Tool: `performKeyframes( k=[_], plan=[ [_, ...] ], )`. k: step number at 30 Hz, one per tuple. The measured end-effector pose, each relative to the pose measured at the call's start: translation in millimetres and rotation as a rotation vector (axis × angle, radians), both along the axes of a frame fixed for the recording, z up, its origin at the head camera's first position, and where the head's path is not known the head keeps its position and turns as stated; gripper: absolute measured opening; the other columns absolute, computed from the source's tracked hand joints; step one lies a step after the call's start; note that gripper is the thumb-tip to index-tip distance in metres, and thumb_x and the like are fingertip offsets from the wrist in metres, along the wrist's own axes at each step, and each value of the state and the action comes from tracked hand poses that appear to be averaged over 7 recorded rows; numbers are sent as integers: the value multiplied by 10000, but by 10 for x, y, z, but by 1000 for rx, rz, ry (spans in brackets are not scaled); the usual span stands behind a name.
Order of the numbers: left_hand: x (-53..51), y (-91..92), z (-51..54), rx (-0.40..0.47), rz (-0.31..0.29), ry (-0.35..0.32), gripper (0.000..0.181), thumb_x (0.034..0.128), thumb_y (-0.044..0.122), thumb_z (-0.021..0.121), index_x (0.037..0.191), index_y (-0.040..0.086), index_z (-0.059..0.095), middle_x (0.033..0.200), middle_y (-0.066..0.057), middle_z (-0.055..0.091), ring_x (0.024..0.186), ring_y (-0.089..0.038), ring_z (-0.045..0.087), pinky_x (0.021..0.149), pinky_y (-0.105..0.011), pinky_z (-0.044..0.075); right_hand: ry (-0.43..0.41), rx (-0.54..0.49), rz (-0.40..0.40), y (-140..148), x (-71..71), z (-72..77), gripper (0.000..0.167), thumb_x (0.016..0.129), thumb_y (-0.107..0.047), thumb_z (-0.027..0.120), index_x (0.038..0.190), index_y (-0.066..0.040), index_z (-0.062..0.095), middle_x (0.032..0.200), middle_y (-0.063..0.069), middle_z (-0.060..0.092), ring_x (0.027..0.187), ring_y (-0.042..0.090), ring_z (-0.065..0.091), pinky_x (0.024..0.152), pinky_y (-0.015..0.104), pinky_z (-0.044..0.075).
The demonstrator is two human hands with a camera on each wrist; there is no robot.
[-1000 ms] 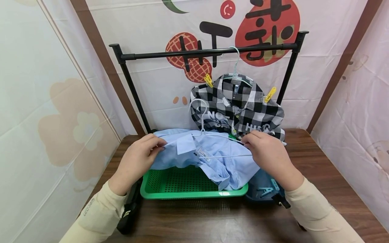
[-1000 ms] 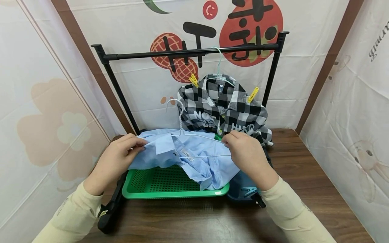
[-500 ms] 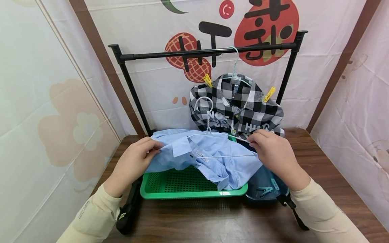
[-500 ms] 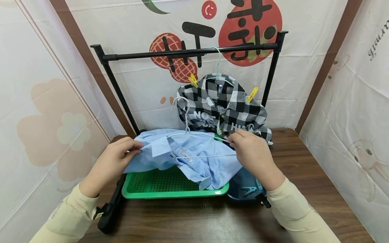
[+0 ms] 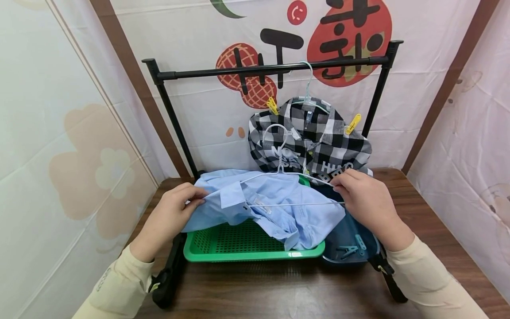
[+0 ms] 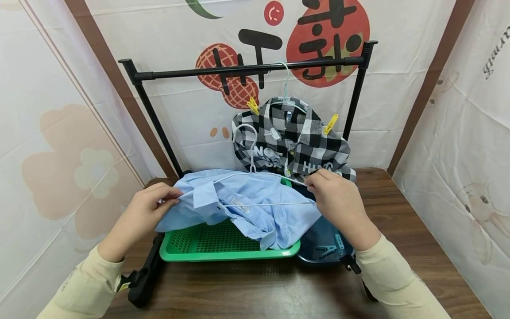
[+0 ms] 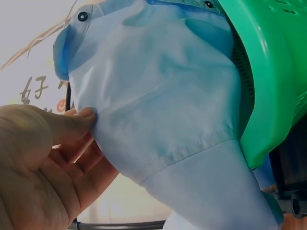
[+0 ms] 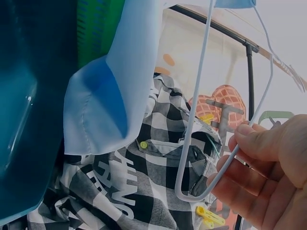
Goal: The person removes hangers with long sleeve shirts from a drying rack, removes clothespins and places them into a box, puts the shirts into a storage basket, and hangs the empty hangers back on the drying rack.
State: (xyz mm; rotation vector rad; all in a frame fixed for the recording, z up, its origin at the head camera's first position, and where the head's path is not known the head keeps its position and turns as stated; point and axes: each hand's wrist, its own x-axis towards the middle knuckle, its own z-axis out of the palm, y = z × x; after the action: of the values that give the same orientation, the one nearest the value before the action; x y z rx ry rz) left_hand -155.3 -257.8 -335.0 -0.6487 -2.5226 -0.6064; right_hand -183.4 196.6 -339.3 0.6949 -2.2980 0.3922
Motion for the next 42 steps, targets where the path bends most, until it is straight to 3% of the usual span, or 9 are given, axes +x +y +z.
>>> performKeyframes(
  k=[19,27,42],
  plan=[
    [-38,-86,-59,51,4,62,214,836,-25,813,961,146,780,938,70,709,842,-73,617,705,-243,522,16,-14,-23,110,29,10,189,844,-10,812,958,-146,747,924,10,718,728,180,629,564,394,530],
    [-33,-92,-55,60,26,69,212,827,-40,814,934,141,784,905,47,716,819,-112,620,701,-133,452,17,-17,-46,177,45,22,189,842,-17,819,974,-135,751,921,17,722,751,182,673,588,403,559],
    [-40,-143,-86,40,88,27,185,842,-23,808,941,132,788,922,29,722,831,-129,631,696,-307,541,35,0,-81,310,90,62,151,859,-31,805,960,-129,751,908,5,703,704,166,630,556,390,519]
  ],
)
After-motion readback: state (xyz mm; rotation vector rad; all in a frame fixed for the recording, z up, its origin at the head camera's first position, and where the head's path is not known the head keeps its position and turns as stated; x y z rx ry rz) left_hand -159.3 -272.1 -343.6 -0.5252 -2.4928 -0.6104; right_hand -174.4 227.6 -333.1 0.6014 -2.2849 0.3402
